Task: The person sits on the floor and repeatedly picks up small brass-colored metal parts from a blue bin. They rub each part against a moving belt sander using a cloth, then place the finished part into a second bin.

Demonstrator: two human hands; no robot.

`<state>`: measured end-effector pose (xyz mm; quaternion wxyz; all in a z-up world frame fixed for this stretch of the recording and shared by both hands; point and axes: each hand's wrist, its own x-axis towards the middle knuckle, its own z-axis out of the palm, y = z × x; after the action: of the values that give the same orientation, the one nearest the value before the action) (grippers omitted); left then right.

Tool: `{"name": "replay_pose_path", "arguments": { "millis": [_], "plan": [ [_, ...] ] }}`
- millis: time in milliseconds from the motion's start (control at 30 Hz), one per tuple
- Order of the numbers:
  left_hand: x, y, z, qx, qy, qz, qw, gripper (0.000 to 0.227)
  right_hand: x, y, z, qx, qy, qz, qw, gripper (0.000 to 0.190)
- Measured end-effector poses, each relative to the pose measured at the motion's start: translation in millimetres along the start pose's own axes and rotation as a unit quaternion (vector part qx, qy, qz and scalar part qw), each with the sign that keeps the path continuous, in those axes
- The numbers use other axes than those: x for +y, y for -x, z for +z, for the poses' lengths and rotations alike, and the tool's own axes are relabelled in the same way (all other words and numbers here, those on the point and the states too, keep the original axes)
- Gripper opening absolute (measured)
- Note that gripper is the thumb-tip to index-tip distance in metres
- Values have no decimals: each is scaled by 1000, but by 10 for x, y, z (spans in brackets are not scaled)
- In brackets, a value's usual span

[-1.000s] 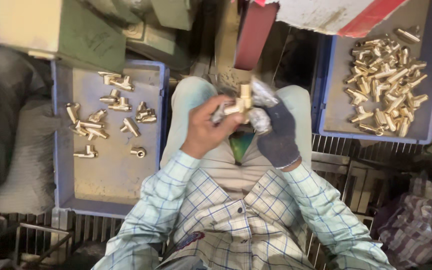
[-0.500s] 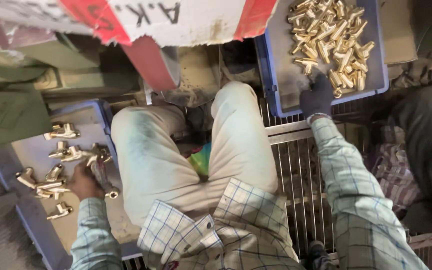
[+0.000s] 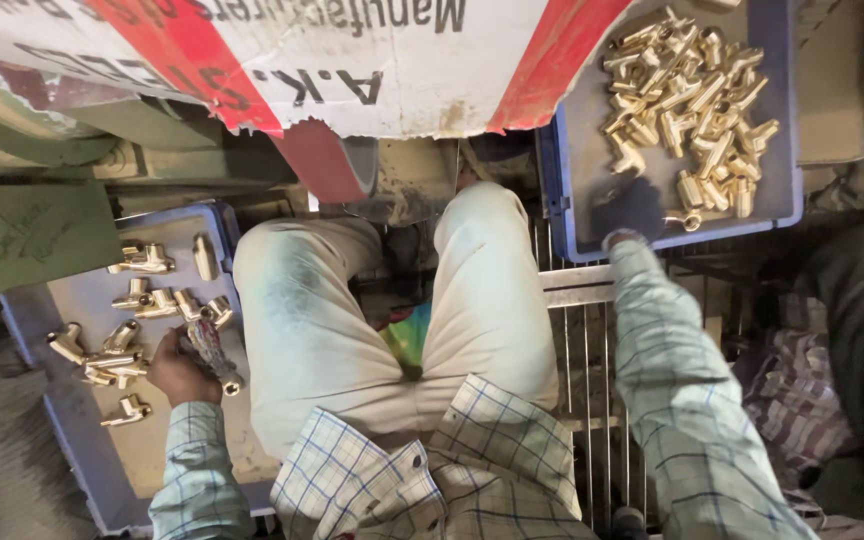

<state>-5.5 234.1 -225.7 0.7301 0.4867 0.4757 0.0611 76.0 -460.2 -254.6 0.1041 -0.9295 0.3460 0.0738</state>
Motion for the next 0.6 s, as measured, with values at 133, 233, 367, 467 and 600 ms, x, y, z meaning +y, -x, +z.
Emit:
{"name": "replay_pose_path", "arguments": {
  "millis": [133, 233, 367, 467, 600],
  "plan": [
    [-71, -96, 45, -15, 26, -76, 997, 38, -50, 203, -25, -4, -84, -10, 996, 35],
    [-5, -96, 230, -99, 214, -75, 969, 38, -159, 197, -402, -115, -555, 160, 808, 36],
    [261, 186, 583, -224, 267, -100, 932, 38, -334, 537, -1408, -224, -780, 90, 577, 43],
    [432, 589, 983, -278, 290, -103, 910, 38, -596, 1106, -1963, -261, -823, -6, 504, 49],
    [436, 1254, 1493, -312, 298, -207, 878, 40, -895, 1727, -2070, -365, -831, -26, 420, 54]
  ]
}}
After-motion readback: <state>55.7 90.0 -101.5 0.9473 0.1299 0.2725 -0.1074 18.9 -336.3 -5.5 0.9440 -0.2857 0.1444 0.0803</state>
